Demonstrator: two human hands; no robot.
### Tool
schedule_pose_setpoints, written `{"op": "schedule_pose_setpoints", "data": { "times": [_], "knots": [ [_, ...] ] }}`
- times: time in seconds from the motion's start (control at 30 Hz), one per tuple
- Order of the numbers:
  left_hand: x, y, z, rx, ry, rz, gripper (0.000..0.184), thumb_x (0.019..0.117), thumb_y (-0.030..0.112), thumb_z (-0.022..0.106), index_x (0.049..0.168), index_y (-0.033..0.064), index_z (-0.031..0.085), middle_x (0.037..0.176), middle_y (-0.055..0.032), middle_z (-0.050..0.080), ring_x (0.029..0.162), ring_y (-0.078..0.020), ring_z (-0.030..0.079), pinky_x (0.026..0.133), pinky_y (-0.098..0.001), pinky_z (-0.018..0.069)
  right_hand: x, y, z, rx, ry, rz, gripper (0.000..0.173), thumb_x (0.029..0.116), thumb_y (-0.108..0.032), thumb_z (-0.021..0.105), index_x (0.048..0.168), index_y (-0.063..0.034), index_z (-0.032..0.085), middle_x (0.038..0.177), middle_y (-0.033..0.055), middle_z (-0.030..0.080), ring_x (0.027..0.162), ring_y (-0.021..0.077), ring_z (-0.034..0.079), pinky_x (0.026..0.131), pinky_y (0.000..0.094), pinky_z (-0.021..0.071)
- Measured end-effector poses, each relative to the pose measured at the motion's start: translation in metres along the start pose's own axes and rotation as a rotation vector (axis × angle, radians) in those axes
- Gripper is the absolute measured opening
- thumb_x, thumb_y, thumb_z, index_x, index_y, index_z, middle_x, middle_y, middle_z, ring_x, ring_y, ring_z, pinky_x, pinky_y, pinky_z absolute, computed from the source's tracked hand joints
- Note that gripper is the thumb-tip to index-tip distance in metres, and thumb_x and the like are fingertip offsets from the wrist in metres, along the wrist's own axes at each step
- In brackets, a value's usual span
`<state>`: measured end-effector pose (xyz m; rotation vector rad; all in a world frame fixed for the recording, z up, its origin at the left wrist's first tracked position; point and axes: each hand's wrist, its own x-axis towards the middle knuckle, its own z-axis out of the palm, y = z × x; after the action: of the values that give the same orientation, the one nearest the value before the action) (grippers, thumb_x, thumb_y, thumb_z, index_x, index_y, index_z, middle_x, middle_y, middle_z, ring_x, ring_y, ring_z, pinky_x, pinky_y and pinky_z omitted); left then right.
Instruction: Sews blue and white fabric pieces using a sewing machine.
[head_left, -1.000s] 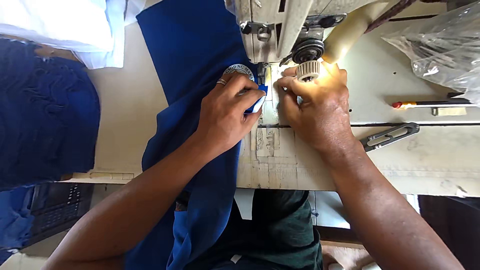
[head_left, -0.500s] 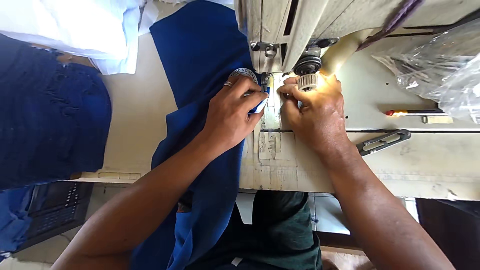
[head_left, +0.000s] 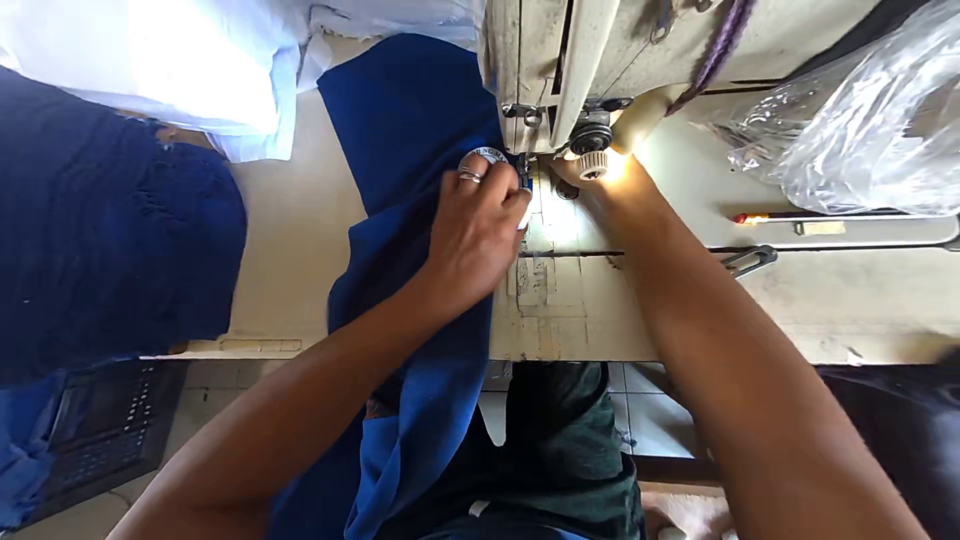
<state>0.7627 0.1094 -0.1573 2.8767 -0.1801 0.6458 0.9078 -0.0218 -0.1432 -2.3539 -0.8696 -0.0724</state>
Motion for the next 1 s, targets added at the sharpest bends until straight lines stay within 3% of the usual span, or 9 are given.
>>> {"op": "schedule_pose_setpoints", "data": {
  "times": [0.07, 0.13, 0.23, 0.3, 0.37, 0.47, 0.67, 0.8, 1.0],
  "knots": [
    [-0.002, 0.014, -0.006, -0.010, -0.102, -0.117, 0.028, 0.0984, 0.011, 0.058, 0.120, 0.0044, 0.074, 0.116, -0.0190, 0.068, 0.113, -0.0413, 0.062, 0.091, -0.0550, 0.0499, -0.004, -0.012, -0.008, 0.054, -0.024, 0.035, 0.053, 0.0880, -0.022, 0.072, 0.127, 0.0120, 0.061, 0.130, 0.0309, 0.061, 0.130, 0.0384, 0.052, 0.114, 0.0451, 0.0305],
    [-0.001, -0.001, -0.006, -0.124, -0.077, -0.129, 0.027, 0.0993, 0.008, 0.056, 0.119, 0.0056, 0.075, 0.118, -0.0177, 0.069, 0.113, -0.0382, 0.064, 0.093, -0.0523, 0.0518, 0.000, 0.008, 0.004, 0.131, 0.021, -0.064, 0.050, 0.0864, -0.025, 0.071, 0.122, 0.0091, 0.066, 0.124, 0.0268, 0.066, 0.124, 0.0330, 0.057, 0.110, 0.0434, 0.0366],
    [0.006, -0.061, -0.005, -0.346, -0.064, 0.123, 0.025, 0.0997, 0.006, 0.059, 0.116, 0.0065, 0.077, 0.119, -0.0152, 0.071, 0.119, -0.0295, 0.064, 0.105, -0.0420, 0.0504, -0.012, 0.020, 0.003, 0.270, 0.092, -0.031, 0.055, 0.0816, -0.026, 0.075, 0.126, 0.0053, 0.063, 0.121, 0.0194, 0.068, 0.117, 0.0202, 0.063, 0.105, 0.0348, 0.0466],
    [0.014, -0.080, -0.008, -0.392, -0.120, 0.219, 0.025, 0.0993, 0.009, 0.060, 0.117, 0.0076, 0.077, 0.121, -0.0143, 0.070, 0.122, -0.0273, 0.062, 0.108, -0.0400, 0.0485, -0.021, 0.009, -0.005, 0.241, 0.104, 0.061, 0.047, 0.0820, -0.024, 0.075, 0.119, 0.0023, 0.065, 0.113, 0.0156, 0.069, 0.111, 0.0180, 0.065, 0.100, 0.0358, 0.0495],
    [0.017, -0.073, -0.012, -0.324, -0.139, 0.189, 0.024, 0.1001, 0.016, 0.061, 0.117, 0.0084, 0.076, 0.122, -0.0134, 0.069, 0.123, -0.0282, 0.061, 0.107, -0.0419, 0.0480, -0.028, 0.004, -0.003, 0.185, 0.157, 0.058, 0.028, 0.0849, -0.023, 0.072, 0.095, 0.0022, 0.067, 0.098, 0.0162, 0.069, 0.102, 0.0235, 0.065, 0.094, 0.0407, 0.0483],
    [0.008, -0.055, -0.009, -0.170, -0.037, 0.134, 0.021, 0.1019, 0.023, 0.064, 0.112, 0.0106, 0.078, 0.116, -0.0125, 0.071, 0.120, -0.0338, 0.061, 0.102, -0.0516, 0.0466, -0.034, 0.002, 0.004, 0.151, 0.221, 0.032, 0.031, 0.0895, -0.025, 0.068, 0.071, -0.0023, 0.060, 0.091, 0.0171, 0.068, 0.102, 0.0293, 0.063, 0.090, 0.0425, 0.0461],
    [0.004, -0.058, -0.002, -0.109, 0.056, 0.240, 0.022, 0.1012, 0.006, 0.060, 0.114, 0.0096, 0.077, 0.108, -0.0143, 0.073, 0.110, -0.0330, 0.066, 0.094, -0.0469, 0.0503, -0.034, 0.005, 0.008, 0.187, 0.269, 0.037, 0.028, 0.0871, -0.022, 0.069, 0.069, -0.0051, 0.056, 0.092, 0.0145, 0.066, 0.102, 0.0264, 0.062, 0.088, 0.0390, 0.0469],
    [0.011, -0.072, -0.004, -0.154, -0.001, 0.351, 0.026, 0.1018, 0.001, 0.056, 0.118, 0.0071, 0.076, 0.110, -0.0163, 0.072, 0.110, -0.0300, 0.068, 0.098, -0.0388, 0.0540, -0.038, 0.003, 0.007, 0.180, 0.275, 0.017, 0.029, 0.0876, -0.021, 0.069, 0.067, -0.0049, 0.055, 0.091, 0.0134, 0.063, 0.100, 0.0247, 0.061, 0.085, 0.0361, 0.0458],
    [0.016, -0.077, -0.008, -0.203, -0.040, 0.390, 0.025, 0.1002, 0.002, 0.059, 0.112, 0.0105, 0.079, 0.108, -0.0147, 0.073, 0.115, -0.0299, 0.067, 0.103, -0.0384, 0.0517, -0.044, 0.000, 0.007, 0.177, 0.299, 0.004, 0.031, 0.0885, -0.019, 0.068, 0.064, -0.0063, 0.053, 0.091, 0.0138, 0.064, 0.099, 0.0236, 0.061, 0.085, 0.0336, 0.0449]
  ]
}}
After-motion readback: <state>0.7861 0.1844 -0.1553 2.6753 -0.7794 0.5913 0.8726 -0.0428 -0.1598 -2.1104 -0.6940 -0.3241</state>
